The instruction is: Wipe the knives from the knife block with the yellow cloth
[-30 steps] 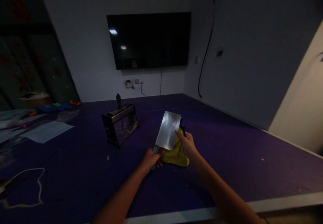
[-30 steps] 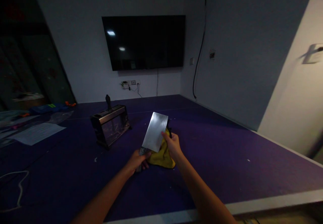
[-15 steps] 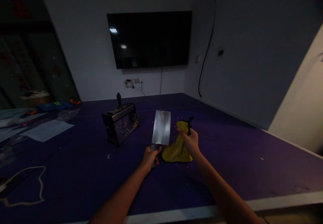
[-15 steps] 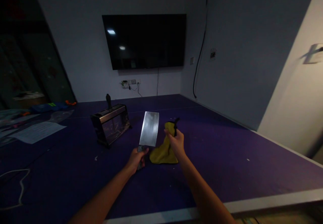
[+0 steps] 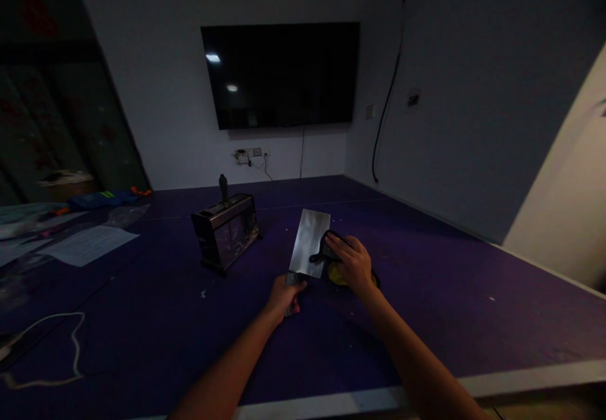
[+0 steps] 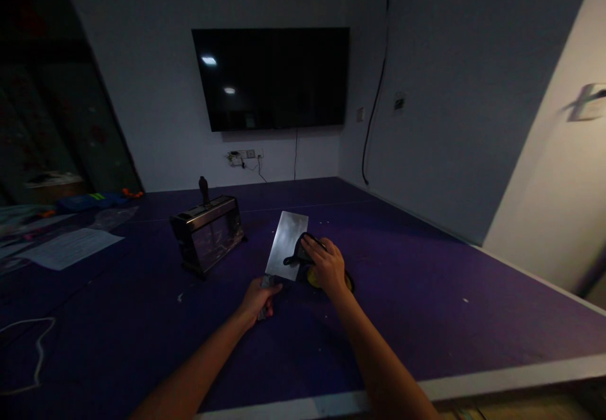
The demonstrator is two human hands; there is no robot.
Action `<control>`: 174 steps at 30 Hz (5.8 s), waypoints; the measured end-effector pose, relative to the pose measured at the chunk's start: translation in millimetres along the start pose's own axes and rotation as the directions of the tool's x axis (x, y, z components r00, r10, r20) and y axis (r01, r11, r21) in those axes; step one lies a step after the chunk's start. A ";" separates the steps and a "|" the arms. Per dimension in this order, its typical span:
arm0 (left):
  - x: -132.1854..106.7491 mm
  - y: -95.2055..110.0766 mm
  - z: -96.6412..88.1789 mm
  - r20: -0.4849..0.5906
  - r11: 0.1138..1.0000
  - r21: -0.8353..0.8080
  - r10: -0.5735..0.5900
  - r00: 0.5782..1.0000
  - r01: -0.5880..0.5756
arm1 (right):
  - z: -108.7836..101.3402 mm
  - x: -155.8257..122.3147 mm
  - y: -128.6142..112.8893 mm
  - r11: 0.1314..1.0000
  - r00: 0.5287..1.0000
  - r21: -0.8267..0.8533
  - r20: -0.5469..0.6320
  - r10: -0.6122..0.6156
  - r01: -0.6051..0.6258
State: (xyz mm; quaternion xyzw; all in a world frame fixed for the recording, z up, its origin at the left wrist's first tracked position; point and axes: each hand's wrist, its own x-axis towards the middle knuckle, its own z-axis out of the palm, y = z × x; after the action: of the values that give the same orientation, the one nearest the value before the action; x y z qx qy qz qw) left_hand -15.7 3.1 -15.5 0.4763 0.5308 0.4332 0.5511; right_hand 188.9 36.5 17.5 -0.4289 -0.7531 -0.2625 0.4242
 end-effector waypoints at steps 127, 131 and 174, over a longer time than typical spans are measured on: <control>2.7 2.3 -8.1 0.225 0.982 0.190 -0.053 0.973 0.009 | -0.8 5.9 11.5 0.968 0.963 -0.037 0.098 0.250 -0.248; 2.7 1.5 -9.0 0.239 0.981 0.192 -0.043 0.970 -0.004 | -1.0 4.6 12.9 0.957 0.957 -0.054 0.046 0.286 -0.283; 2.0 6.7 -7.1 0.080 0.997 0.058 -0.055 0.995 0.051 | 3.6 13.0 -35.6 0.979 0.902 0.200 0.429 -0.054 -0.036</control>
State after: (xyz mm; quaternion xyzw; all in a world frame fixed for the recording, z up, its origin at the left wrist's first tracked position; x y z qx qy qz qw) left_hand -22.5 6.7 -9.1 0.4944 0.5322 0.3837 0.5702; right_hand 153.0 27.2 25.8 -0.4272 -0.8532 -0.0845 0.2871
